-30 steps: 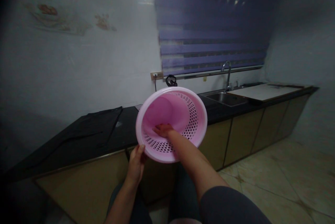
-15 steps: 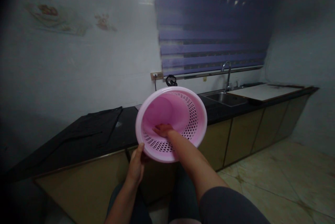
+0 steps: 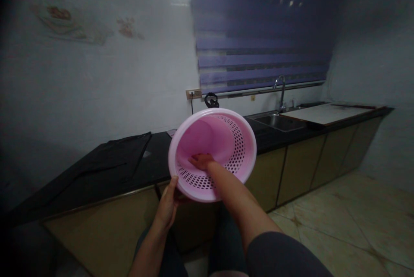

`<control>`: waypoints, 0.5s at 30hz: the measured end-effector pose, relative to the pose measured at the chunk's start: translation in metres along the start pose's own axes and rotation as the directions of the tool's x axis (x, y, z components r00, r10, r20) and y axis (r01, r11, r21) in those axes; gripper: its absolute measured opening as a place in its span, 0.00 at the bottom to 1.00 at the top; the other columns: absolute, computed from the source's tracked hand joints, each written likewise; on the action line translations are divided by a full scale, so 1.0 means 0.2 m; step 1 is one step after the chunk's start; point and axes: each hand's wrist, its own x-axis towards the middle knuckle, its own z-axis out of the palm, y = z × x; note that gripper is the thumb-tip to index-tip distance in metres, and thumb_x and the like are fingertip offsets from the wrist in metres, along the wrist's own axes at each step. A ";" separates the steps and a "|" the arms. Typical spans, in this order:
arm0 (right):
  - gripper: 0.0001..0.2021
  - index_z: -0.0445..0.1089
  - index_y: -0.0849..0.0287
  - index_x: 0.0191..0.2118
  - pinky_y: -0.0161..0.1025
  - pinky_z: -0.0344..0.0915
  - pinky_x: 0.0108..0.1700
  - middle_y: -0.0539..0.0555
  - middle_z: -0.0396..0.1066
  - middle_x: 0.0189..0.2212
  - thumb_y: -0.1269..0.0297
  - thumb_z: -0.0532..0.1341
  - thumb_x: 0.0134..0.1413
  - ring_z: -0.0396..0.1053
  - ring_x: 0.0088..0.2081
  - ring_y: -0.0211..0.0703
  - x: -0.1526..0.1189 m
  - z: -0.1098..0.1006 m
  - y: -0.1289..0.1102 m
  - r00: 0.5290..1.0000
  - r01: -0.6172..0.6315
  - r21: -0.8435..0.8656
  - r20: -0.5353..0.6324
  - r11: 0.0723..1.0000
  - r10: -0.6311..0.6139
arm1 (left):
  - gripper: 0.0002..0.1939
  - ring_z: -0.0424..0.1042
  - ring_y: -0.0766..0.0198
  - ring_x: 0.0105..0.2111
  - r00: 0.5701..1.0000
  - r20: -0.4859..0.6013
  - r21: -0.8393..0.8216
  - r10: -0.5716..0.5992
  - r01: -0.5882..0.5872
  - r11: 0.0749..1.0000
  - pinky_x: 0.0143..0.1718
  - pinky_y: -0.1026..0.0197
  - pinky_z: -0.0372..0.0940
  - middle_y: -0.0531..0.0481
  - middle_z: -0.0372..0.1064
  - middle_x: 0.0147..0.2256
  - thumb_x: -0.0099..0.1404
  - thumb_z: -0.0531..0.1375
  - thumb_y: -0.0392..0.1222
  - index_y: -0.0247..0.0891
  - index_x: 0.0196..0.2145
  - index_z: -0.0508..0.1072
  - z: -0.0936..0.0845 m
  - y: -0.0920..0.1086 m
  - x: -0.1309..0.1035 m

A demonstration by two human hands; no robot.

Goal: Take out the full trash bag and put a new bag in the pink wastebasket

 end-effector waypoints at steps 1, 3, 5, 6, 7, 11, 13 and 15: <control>0.29 0.66 0.54 0.59 0.47 0.60 0.57 0.57 0.64 0.57 0.43 0.45 0.62 0.64 0.57 0.53 0.00 0.00 0.00 1.000 0.006 0.000 0.010 1.000 -0.006 | 0.35 0.76 0.53 0.33 1.000 0.005 0.000 -0.004 0.004 1.000 0.32 0.56 0.70 0.43 0.77 0.30 0.43 0.66 0.67 0.32 0.37 0.76 0.00 0.00 0.00; 0.30 0.65 0.54 0.60 0.46 0.61 0.56 0.57 0.64 0.58 0.44 0.44 0.62 0.64 0.56 0.53 -0.01 -0.01 0.00 1.000 0.004 -0.018 0.028 1.000 -0.004 | 0.36 0.76 0.53 0.33 1.000 0.014 -0.010 -0.004 0.004 1.000 0.32 0.56 0.70 0.43 0.77 0.31 0.43 0.66 0.67 0.32 0.39 0.75 0.00 0.00 0.00; 0.30 0.64 0.52 0.60 0.45 0.61 0.56 0.56 0.63 0.59 0.43 0.43 0.62 0.64 0.57 0.53 -0.01 -0.01 0.00 0.999 -0.006 -0.048 0.042 0.999 0.008 | 0.36 0.76 0.53 0.32 1.000 0.007 -0.025 0.002 -0.002 1.000 0.31 0.56 0.71 0.43 0.77 0.30 0.43 0.67 0.66 0.32 0.39 0.75 0.00 0.00 -0.01; 0.30 0.64 0.52 0.61 0.46 0.61 0.56 0.56 0.62 0.59 0.42 0.43 0.62 0.63 0.57 0.53 -0.01 -0.01 0.00 0.999 -0.009 -0.060 0.046 0.998 0.012 | 0.36 0.76 0.53 0.32 1.000 0.002 -0.032 0.006 -0.006 0.999 0.31 0.57 0.71 0.43 0.77 0.30 0.43 0.67 0.66 0.32 0.38 0.75 0.00 0.00 -0.01; 0.31 0.63 0.52 0.61 0.46 0.61 0.56 0.56 0.61 0.59 0.42 0.42 0.62 0.63 0.57 0.53 -0.01 -0.01 0.00 0.999 -0.012 -0.067 0.048 0.998 0.015 | 0.35 0.76 0.53 0.32 1.000 0.002 -0.038 0.009 -0.009 0.999 0.30 0.57 0.71 0.43 0.77 0.30 0.42 0.67 0.66 0.32 0.37 0.75 0.01 0.01 -0.01; 0.33 0.61 0.52 0.63 0.47 0.58 0.59 0.55 0.60 0.60 0.40 0.41 0.62 0.61 0.58 0.53 -0.01 0.00 0.00 0.999 -0.009 -0.062 0.033 0.998 0.011 | 0.34 0.76 0.53 0.31 1.000 0.010 -0.045 0.013 -0.012 0.999 0.29 0.57 0.71 0.43 0.77 0.29 0.42 0.68 0.65 0.31 0.35 0.75 0.02 0.03 -0.03; 0.33 0.61 0.52 0.63 0.46 0.59 0.57 0.55 0.61 0.59 0.40 0.41 0.62 0.63 0.57 0.53 0.00 0.01 0.00 1.000 -0.015 -0.048 0.021 0.999 0.016 | 0.34 0.76 0.53 0.31 1.000 -0.001 -0.049 0.018 -0.018 0.999 0.29 0.57 0.71 0.44 0.76 0.28 0.42 0.68 0.65 0.31 0.35 0.75 0.03 0.03 -0.04; 0.33 0.62 0.53 0.62 0.45 0.60 0.56 0.56 0.62 0.59 0.40 0.41 0.62 0.64 0.56 0.53 0.00 0.01 0.01 1.000 -0.016 -0.037 0.015 0.999 0.016 | 0.34 0.76 0.53 0.31 1.000 -0.001 -0.056 0.023 -0.023 0.998 0.29 0.57 0.71 0.44 0.76 0.28 0.42 0.68 0.65 0.31 0.35 0.76 0.02 0.03 -0.04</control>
